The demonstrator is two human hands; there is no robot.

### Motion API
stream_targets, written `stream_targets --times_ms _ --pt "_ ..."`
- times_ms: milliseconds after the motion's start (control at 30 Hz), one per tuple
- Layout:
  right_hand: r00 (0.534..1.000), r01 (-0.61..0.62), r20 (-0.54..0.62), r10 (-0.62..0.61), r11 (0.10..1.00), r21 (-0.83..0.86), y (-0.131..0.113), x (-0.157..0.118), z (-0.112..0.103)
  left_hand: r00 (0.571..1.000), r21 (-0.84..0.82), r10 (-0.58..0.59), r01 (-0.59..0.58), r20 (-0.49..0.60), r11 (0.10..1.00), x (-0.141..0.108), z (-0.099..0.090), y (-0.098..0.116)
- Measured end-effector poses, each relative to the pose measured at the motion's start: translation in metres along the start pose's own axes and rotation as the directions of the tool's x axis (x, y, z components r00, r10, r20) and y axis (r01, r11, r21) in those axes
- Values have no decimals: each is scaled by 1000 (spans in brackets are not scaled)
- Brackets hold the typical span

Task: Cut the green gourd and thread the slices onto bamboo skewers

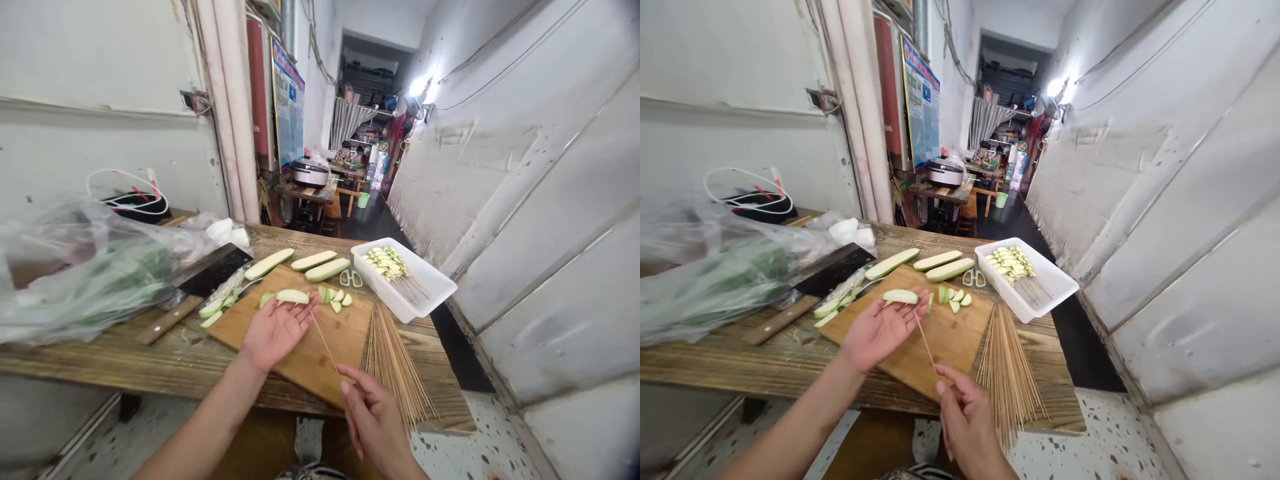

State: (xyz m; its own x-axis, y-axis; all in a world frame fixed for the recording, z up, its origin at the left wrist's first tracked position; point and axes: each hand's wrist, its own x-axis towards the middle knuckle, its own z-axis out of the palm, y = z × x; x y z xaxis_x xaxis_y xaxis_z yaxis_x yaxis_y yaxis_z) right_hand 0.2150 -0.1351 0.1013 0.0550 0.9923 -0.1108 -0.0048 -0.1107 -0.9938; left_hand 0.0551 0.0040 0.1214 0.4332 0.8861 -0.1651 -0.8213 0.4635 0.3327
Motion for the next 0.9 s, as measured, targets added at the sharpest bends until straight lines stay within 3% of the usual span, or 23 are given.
stream_targets --times_ms 267,533,900 --pt "983 182 24 -181 960 -214 17 -8 6 984 -64 0 -12 -177 998 -24 7 3" --pt "978 203 12 -207 947 -247 13 -8 5 964 -26 -20 14 -265 1000 -21 3 -7" --pt "990 137 34 -134 981 -139 6 -6 7 976 93 68 -50 -205 994 -28 9 -11"
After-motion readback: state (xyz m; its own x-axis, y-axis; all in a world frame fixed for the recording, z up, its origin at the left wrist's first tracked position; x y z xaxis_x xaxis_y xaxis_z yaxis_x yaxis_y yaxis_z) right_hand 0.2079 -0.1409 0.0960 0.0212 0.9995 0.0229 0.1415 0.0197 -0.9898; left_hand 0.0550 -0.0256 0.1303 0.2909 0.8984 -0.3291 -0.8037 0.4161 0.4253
